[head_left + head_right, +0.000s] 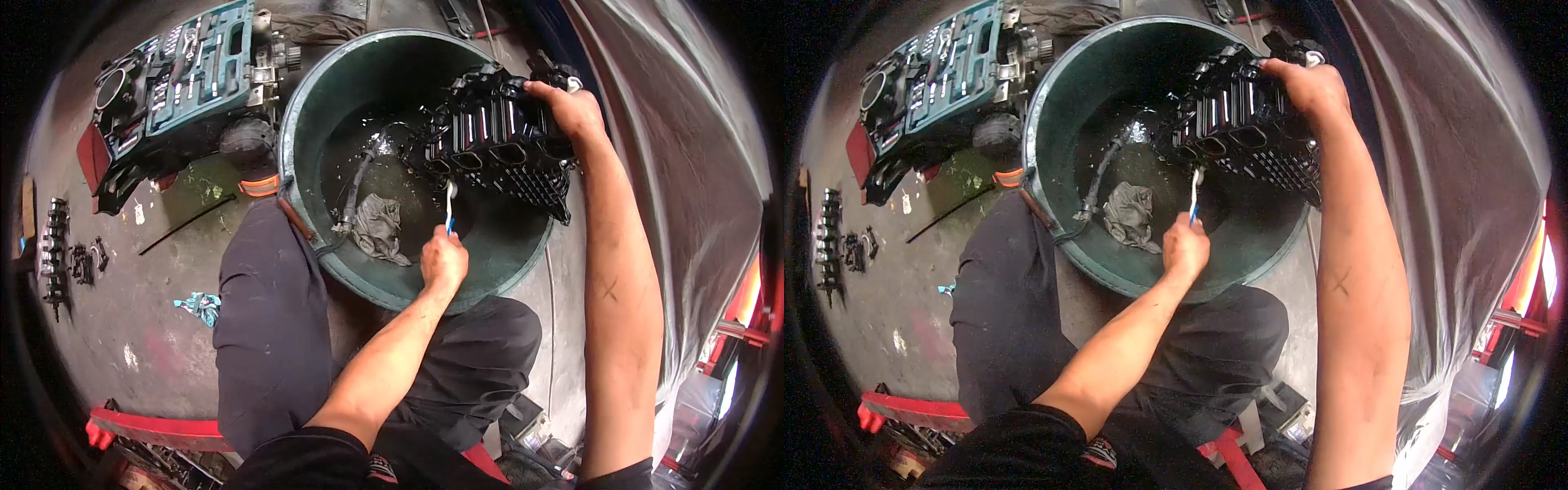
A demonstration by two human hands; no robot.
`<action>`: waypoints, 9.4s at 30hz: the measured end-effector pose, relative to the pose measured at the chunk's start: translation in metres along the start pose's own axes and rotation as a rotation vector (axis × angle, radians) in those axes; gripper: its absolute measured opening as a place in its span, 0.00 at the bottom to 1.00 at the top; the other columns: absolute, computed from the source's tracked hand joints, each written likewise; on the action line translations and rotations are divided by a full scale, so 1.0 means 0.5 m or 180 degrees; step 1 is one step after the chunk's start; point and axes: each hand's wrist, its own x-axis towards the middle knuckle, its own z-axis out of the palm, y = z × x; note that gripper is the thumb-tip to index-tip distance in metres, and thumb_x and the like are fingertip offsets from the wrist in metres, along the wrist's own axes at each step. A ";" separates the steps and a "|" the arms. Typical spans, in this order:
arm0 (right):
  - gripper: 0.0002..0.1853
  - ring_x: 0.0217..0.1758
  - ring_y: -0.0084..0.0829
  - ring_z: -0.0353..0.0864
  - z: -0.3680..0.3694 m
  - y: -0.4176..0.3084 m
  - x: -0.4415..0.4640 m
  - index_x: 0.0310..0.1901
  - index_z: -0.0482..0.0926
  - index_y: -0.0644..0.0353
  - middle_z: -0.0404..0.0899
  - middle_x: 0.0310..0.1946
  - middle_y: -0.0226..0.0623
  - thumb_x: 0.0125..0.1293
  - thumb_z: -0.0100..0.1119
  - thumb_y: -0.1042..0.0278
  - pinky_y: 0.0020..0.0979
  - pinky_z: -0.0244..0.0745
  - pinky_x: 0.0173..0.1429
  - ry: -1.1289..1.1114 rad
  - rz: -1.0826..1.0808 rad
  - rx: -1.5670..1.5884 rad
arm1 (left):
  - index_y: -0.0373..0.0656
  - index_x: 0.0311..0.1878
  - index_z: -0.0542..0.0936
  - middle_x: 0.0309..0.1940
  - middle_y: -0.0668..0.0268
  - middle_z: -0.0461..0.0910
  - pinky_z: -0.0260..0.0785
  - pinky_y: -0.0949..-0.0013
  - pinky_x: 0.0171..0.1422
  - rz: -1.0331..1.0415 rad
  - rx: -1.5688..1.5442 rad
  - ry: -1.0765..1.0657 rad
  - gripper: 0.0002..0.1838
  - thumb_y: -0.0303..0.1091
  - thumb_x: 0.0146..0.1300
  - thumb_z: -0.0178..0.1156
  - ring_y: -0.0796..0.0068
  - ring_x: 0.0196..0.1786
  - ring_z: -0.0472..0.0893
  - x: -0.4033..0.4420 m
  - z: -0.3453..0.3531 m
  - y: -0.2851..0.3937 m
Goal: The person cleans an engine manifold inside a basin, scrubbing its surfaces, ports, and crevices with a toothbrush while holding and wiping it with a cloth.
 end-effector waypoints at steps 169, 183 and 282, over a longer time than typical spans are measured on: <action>0.42 0.66 0.41 0.81 -0.015 -0.024 -0.038 0.60 0.83 0.60 0.80 0.63 0.47 0.52 0.73 0.33 0.40 0.73 0.69 -0.0039 0.0143 -0.0291 | 0.32 0.42 0.87 0.39 0.45 0.87 0.77 0.54 0.54 0.0089 0.0808 -0.0411 0.18 0.42 0.66 0.64 0.54 0.47 0.88 0.062 -0.050 -0.027; 0.38 0.65 0.42 0.81 -0.023 -0.030 -0.058 0.58 0.84 0.58 0.82 0.60 0.45 0.55 0.71 0.35 0.40 0.73 0.69 0.0012 0.0091 -0.0351 | 0.40 0.47 0.81 0.38 0.46 0.86 0.76 0.44 0.49 0.0504 0.1229 0.0204 0.16 0.43 0.72 0.55 0.43 0.45 0.86 0.007 -0.108 0.055; 0.44 0.62 0.43 0.83 0.001 0.017 0.009 0.57 0.83 0.67 0.83 0.58 0.53 0.50 0.73 0.34 0.39 0.73 0.67 -0.0437 -0.0222 0.0516 | 0.29 0.35 0.84 0.29 0.40 0.84 0.83 0.59 0.45 -0.1100 0.0289 -0.0064 0.10 0.28 0.60 0.58 0.49 0.40 0.89 0.270 -0.137 -0.055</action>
